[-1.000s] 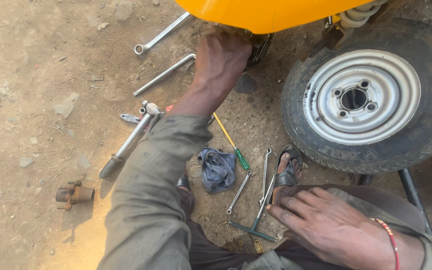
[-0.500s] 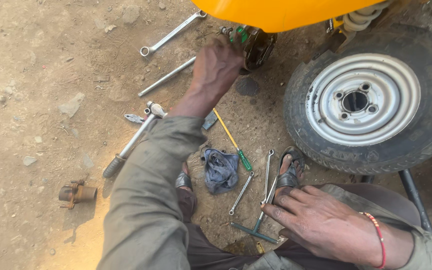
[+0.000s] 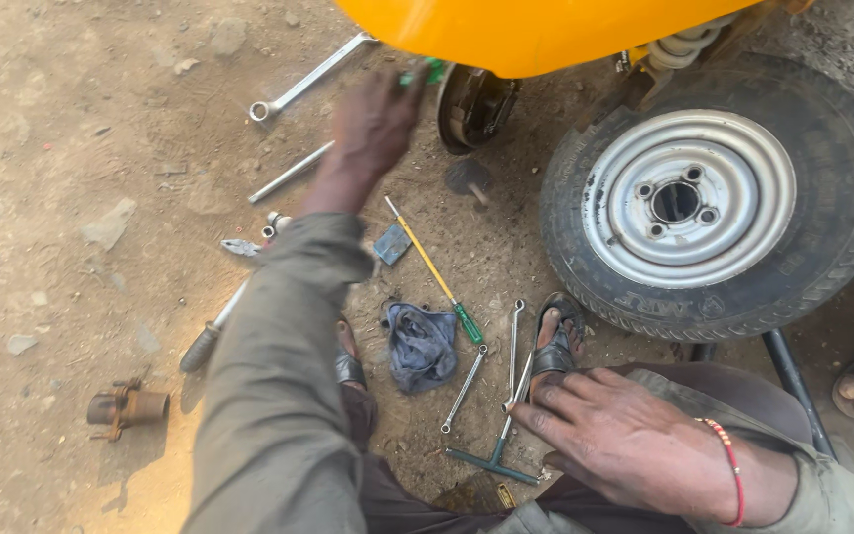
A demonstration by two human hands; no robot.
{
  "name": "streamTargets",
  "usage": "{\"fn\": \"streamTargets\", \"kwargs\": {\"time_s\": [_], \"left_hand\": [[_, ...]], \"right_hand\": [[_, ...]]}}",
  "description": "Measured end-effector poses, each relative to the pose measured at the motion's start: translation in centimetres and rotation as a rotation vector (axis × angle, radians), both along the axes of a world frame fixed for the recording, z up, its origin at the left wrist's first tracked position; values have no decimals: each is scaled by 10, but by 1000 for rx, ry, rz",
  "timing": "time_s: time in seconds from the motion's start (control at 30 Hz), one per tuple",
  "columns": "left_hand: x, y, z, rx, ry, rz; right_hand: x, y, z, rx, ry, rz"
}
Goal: The person sits on the ground and uses a green-handled screwdriver to work on the hub of a vehicle wheel. They manipulate the tool with both hands, applying pressure to the wheel's center area while various other tools lie on the dirt nearby.
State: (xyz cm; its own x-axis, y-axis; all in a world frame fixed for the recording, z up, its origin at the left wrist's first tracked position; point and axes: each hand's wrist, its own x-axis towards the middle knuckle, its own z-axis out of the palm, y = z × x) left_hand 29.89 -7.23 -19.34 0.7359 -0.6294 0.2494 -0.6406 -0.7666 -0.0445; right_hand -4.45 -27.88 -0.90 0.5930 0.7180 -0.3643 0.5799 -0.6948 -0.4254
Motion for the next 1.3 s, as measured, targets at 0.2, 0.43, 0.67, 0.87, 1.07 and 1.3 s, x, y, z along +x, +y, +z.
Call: {"fn": "streamTargets", "kwargs": {"time_s": [0.2, 0.43, 0.67, 0.87, 1.07, 1.3], "left_hand": [[8, 23, -5, 52, -112, -15], [-5, 29, 24, -20, -40, 6], [-16, 6, 21, 74, -122, 39], [-26, 28, 30, 114, -161, -3], [-31, 9, 38, 81, -45, 14], [-36, 24, 45, 160, -149, -24]], "right_hand": [[-3, -4, 4, -62, 108, -32], [0, -3, 1, 31, -34, -15], [-4, 3, -3, -153, 233, 60], [1, 1, 0, 17, 9, -98], [-2, 3, -4, -182, 256, 16], [-1, -1, -3, -2, 0, -106]]}}
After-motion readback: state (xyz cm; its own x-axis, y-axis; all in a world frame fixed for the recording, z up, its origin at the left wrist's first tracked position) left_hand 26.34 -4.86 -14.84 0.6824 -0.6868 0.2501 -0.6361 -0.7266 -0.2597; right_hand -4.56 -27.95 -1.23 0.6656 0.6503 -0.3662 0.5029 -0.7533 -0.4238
